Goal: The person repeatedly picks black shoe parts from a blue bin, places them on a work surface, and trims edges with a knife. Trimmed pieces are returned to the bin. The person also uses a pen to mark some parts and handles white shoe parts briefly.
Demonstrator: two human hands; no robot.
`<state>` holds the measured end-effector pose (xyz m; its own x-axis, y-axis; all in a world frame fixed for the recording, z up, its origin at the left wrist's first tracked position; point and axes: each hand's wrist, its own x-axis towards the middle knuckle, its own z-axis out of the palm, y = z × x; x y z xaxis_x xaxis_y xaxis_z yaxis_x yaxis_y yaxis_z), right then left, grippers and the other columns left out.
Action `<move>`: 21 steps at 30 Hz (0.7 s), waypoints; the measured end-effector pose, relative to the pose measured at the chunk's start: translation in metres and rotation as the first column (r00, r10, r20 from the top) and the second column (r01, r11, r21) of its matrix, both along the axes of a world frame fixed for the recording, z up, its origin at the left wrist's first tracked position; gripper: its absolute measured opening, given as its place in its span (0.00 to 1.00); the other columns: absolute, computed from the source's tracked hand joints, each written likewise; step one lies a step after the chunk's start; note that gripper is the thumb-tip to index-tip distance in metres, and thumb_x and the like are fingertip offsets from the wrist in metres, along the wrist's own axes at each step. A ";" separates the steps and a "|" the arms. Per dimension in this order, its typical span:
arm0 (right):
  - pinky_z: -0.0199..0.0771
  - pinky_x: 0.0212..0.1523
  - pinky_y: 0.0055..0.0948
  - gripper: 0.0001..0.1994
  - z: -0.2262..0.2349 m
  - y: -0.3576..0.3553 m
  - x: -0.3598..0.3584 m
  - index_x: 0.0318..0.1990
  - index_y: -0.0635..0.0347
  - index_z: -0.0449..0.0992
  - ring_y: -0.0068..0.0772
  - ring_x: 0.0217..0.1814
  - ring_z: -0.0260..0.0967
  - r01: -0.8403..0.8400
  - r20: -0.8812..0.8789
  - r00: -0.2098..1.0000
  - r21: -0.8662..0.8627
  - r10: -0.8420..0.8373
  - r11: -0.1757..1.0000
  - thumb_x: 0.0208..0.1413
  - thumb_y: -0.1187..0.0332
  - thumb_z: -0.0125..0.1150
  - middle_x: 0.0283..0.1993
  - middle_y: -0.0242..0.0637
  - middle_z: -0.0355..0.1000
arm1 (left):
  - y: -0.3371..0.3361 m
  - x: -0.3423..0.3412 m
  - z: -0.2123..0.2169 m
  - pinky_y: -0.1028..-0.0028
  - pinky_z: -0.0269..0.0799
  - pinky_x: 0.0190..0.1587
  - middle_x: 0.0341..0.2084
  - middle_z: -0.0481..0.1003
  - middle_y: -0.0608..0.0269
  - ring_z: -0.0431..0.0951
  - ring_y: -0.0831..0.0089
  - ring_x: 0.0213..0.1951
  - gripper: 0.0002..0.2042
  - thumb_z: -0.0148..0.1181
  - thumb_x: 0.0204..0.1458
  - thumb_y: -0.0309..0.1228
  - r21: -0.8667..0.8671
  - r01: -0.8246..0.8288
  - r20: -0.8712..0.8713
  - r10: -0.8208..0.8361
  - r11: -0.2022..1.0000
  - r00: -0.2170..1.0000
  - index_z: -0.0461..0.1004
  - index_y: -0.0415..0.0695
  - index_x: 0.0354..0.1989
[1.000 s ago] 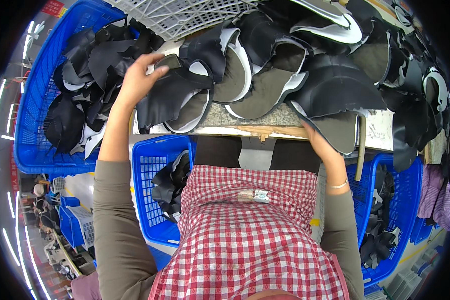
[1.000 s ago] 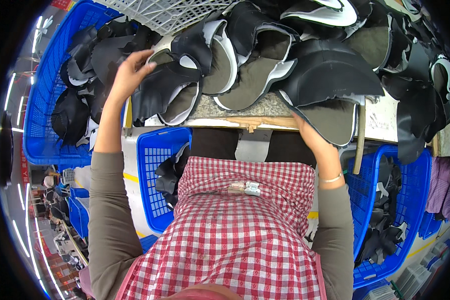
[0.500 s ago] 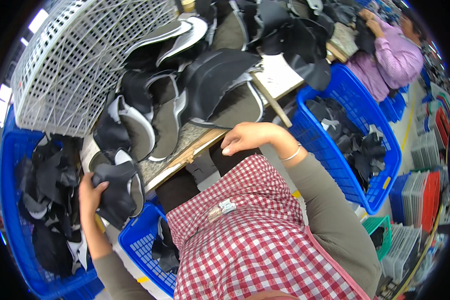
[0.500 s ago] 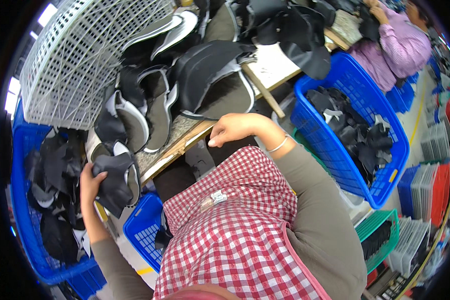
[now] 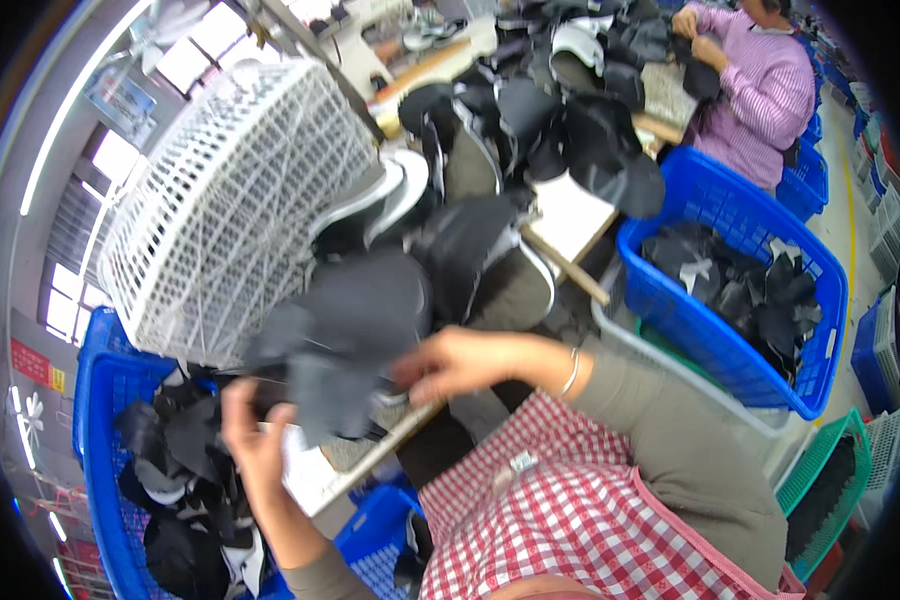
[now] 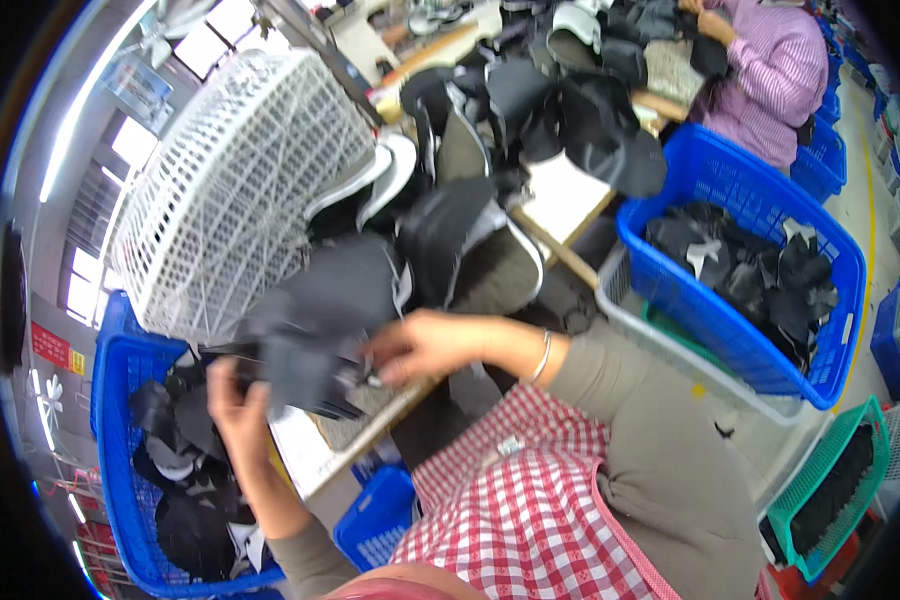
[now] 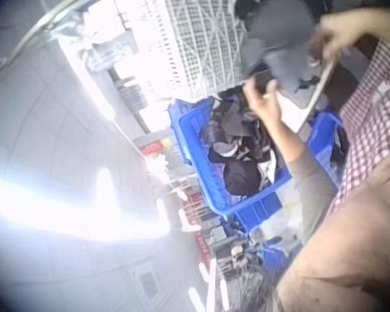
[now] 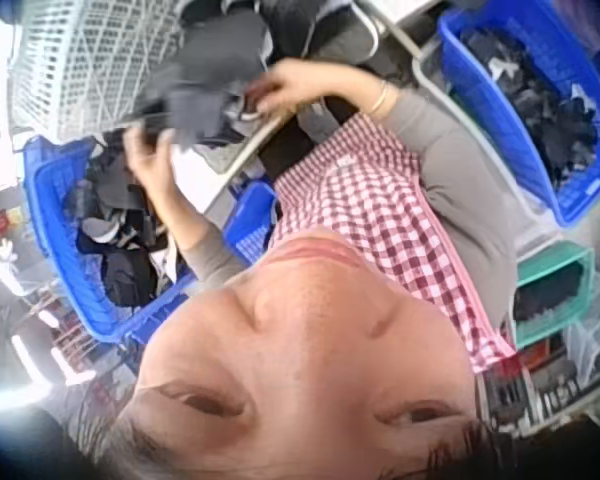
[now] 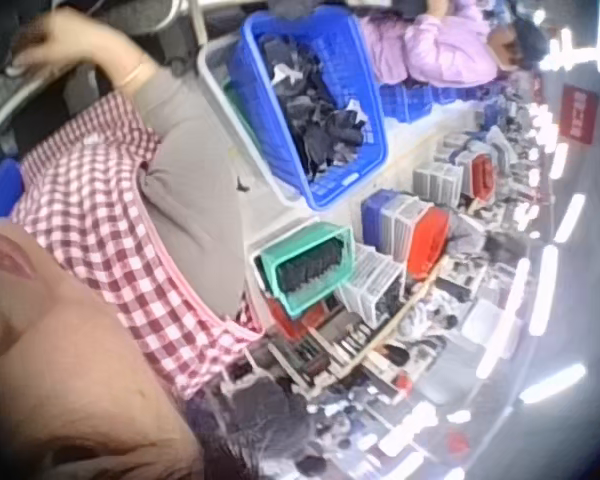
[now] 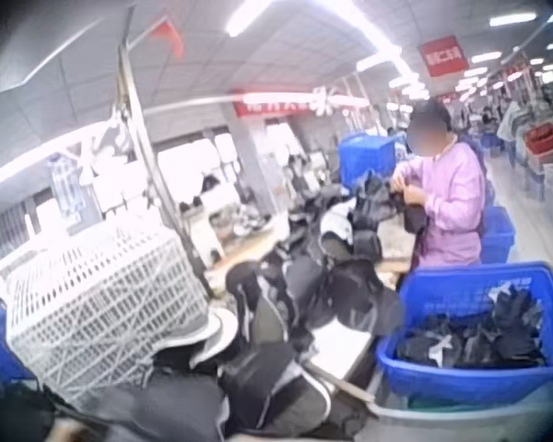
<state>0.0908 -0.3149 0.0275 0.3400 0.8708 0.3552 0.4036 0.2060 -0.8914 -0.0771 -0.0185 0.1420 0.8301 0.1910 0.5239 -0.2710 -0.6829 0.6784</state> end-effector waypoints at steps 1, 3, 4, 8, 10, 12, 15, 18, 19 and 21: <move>0.77 0.55 0.31 0.21 -0.011 0.006 -0.010 0.60 0.61 0.76 0.28 0.52 0.76 -0.004 -0.075 0.997 0.037 0.007 0.999 0.62 0.64 0.69 0.52 0.36 0.80 | -0.015 0.014 -0.017 0.72 0.71 0.51 0.42 0.74 0.63 0.73 0.71 0.46 0.24 0.74 0.45 0.23 0.139 0.028 -0.056 -0.021 0.990 0.998 0.75 0.39 0.52; 0.76 0.56 0.31 0.22 -0.030 0.012 -0.023 0.61 0.61 0.75 0.27 0.52 0.74 -0.037 -0.241 0.969 0.061 0.050 0.997 0.61 0.66 0.70 0.52 0.35 0.79 | -0.043 0.027 -0.044 0.59 0.66 0.55 0.39 0.74 0.53 0.73 0.52 0.47 0.20 0.72 0.45 0.22 0.523 -0.006 -0.057 0.042 0.852 0.997 0.75 0.40 0.48; 0.76 0.56 0.31 0.22 -0.040 0.013 -0.027 0.61 0.61 0.75 0.28 0.52 0.73 -0.065 -0.335 0.940 -0.004 0.060 0.998 0.60 0.67 0.70 0.52 0.35 0.78 | -0.055 0.027 -0.052 0.55 0.63 0.57 0.40 0.73 0.48 0.72 0.47 0.49 0.20 0.69 0.48 0.22 0.606 -0.046 -0.129 0.154 0.794 0.980 0.72 0.38 0.50; 0.76 0.56 0.33 0.22 -0.078 0.008 -0.027 0.61 0.62 0.74 0.29 0.55 0.74 -0.101 -0.272 0.955 0.080 0.119 0.992 0.60 0.69 0.69 0.55 0.39 0.78 | -0.088 0.000 -0.065 0.51 0.66 0.56 0.48 0.72 0.45 0.71 0.44 0.53 0.21 0.66 0.52 0.23 0.661 -0.250 -0.155 0.454 0.708 0.877 0.69 0.34 0.53; 0.77 0.56 0.34 0.23 -0.092 0.006 -0.025 0.61 0.59 0.75 0.35 0.57 0.76 -0.052 -0.188 0.980 0.043 0.059 0.998 0.59 0.67 0.69 0.56 0.44 0.78 | -0.095 -0.013 -0.071 0.52 0.66 0.56 0.46 0.73 0.45 0.71 0.42 0.53 0.21 0.66 0.50 0.19 0.557 -0.253 -0.156 0.400 0.791 0.903 0.70 0.34 0.53; 0.77 0.56 0.34 0.23 -0.100 0.004 -0.025 0.61 0.56 0.75 0.38 0.59 0.77 0.063 -0.018 0.998 0.008 -0.063 0.998 0.58 0.66 0.69 0.57 0.46 0.78 | -0.099 -0.018 -0.080 0.54 0.70 0.54 0.46 0.74 0.45 0.73 0.43 0.51 0.20 0.66 0.49 0.17 0.449 -0.253 -0.205 0.374 0.857 0.904 0.73 0.34 0.53; 0.81 0.47 0.37 0.17 -0.095 0.002 -0.028 0.55 0.55 0.79 0.41 0.47 0.82 0.183 0.054 0.983 -0.124 -0.178 0.975 0.61 0.61 0.64 0.45 0.44 0.82 | -0.107 -0.017 -0.094 0.64 0.76 0.47 0.46 0.74 0.50 0.79 0.57 0.46 0.19 0.65 0.50 0.14 0.229 -0.144 -0.248 0.201 0.963 0.948 0.75 0.35 0.52; 0.80 0.34 0.32 0.16 -0.070 -0.008 -0.028 0.37 0.58 0.82 0.32 0.29 0.82 -0.003 -0.198 0.974 -0.491 -0.108 0.871 0.65 0.56 0.54 0.24 0.35 0.80 | -0.111 -0.014 -0.096 0.73 0.80 0.44 0.48 0.73 0.54 0.81 0.66 0.45 0.19 0.65 0.49 0.11 0.089 -0.115 -0.221 0.132 0.989 0.966 0.77 0.35 0.50; 0.79 0.33 0.30 0.18 -0.059 -0.011 -0.025 0.33 0.58 0.82 0.30 0.28 0.81 -0.085 -0.270 0.960 -0.540 -0.077 0.837 0.66 0.56 0.53 0.22 0.34 0.79 | -0.110 -0.014 -0.094 0.71 0.81 0.43 0.49 0.73 0.51 0.81 0.63 0.46 0.19 0.66 0.47 0.11 0.039 -0.125 -0.203 0.130 0.991 0.970 0.77 0.35 0.50; 0.73 0.28 0.28 0.20 -0.040 -0.015 -0.022 0.27 0.59 0.82 0.23 0.22 0.75 -0.229 -0.401 0.916 -0.510 0.007 0.829 0.65 0.58 0.52 0.20 0.31 0.77 | -0.107 -0.015 -0.088 0.72 0.83 0.40 0.51 0.70 0.52 0.80 0.63 0.47 0.18 0.65 0.45 0.08 -0.039 -0.137 -0.212 0.126 0.990 0.969 0.76 0.34 0.46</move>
<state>0.0688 -0.3296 -0.0124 0.2285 0.9229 -0.3099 0.0296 -0.3248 -0.9453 -0.0923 -0.1251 0.0541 0.8859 0.3283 0.3277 -0.0297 -0.6648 0.7464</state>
